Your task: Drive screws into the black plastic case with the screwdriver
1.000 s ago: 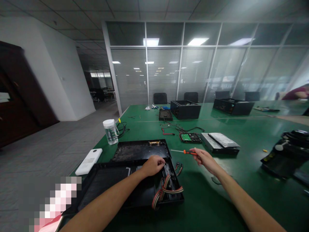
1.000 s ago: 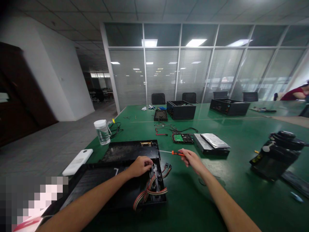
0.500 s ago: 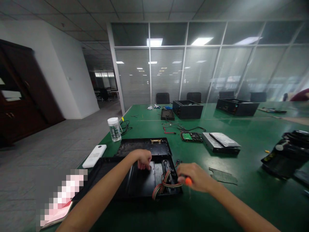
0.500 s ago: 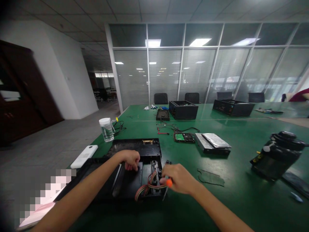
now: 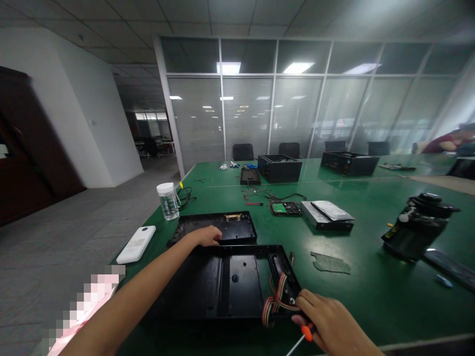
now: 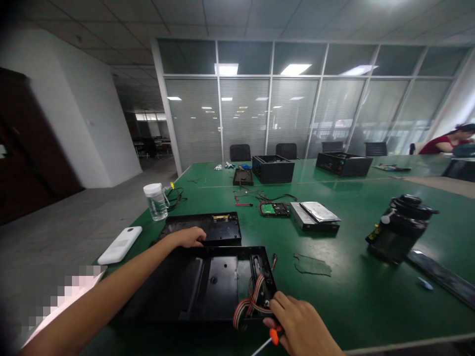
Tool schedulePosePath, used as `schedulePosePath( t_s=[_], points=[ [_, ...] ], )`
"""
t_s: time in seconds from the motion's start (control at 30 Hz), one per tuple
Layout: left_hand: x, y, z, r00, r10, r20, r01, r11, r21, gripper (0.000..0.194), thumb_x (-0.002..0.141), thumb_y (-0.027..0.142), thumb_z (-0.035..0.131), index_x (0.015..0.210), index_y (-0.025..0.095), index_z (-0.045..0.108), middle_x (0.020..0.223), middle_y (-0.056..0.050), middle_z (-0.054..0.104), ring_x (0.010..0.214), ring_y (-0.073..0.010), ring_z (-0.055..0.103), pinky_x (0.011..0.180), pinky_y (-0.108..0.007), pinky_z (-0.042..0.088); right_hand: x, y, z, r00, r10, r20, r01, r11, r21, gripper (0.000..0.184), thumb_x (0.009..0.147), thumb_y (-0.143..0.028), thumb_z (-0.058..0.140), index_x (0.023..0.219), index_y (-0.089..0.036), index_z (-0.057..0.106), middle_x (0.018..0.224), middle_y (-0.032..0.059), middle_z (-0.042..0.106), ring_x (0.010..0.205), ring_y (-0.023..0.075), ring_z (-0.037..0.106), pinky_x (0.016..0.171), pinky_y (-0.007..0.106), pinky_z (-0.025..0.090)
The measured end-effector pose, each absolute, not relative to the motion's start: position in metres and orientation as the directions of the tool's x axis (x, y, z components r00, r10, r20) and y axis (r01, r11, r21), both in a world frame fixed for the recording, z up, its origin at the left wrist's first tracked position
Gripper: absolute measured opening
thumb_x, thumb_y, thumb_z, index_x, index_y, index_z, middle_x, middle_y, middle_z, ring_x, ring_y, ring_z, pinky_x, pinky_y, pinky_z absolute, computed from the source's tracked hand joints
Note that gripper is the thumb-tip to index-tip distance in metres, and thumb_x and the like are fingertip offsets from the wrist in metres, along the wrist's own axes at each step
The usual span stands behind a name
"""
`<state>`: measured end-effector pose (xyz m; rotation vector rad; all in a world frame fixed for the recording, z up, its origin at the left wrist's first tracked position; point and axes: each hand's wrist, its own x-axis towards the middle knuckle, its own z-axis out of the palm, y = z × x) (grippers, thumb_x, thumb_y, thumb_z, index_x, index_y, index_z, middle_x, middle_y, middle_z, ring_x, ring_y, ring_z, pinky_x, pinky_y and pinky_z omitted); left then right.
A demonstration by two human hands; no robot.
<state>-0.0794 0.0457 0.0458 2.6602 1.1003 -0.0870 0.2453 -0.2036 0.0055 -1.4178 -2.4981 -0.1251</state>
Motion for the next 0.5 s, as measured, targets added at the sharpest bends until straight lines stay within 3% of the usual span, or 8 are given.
schedulePosePath(
  t_s=[0.13, 0.37, 0.5],
  points=[
    [-0.075, 0.033, 0.068, 0.784, 0.62, 0.032, 0.618, -0.784, 0.052, 0.011, 0.072, 0.018, 0.063, 0.081, 0.019, 0.059, 0.088, -0.003, 0.061, 0.086, -0.019, 0.057, 0.074, -0.024, 0.04, 0.239, -0.194, 0.008, -0.456, 0.843, 0.284, 0.868, 0.493, -0.068, 0.009, 0.084, -0.022, 0.046, 0.09, -0.023, 0.052, 0.09, 0.0051, 0.057, 0.077, 0.0184, 0.057, 0.062, 0.03, 0.042],
    [-0.075, -0.031, 0.146, 0.839, 0.54, 0.064, 0.543, -0.834, -0.094, 0.011, 0.079, 0.027, 0.058, 0.086, 0.018, 0.056, 0.086, -0.003, 0.06, 0.083, -0.019, 0.056, 0.072, -0.026, 0.041, 0.22, -0.122, 0.012, -0.471, 0.839, 0.274, 0.866, 0.498, -0.038, 0.015, 0.08, -0.022, 0.049, 0.093, -0.02, 0.053, 0.094, 0.0054, 0.057, 0.081, 0.0173, 0.057, 0.068, 0.027, 0.044],
    [-0.073, -0.092, 0.164, 0.833, 0.551, 0.038, 0.552, -0.827, -0.109, 0.008, 0.081, 0.025, 0.055, 0.086, 0.019, 0.054, 0.087, -0.002, 0.059, 0.08, -0.0177, 0.057, 0.069, -0.026, 0.041, 0.208, -0.066, 0.005, -0.478, 0.824, 0.305, 0.859, 0.51, -0.032, 0.024, 0.079, -0.022, 0.05, 0.102, -0.018, 0.056, 0.098, 0.0085, 0.061, 0.089, 0.0206, 0.058, 0.076, 0.031, 0.045]
  ],
)
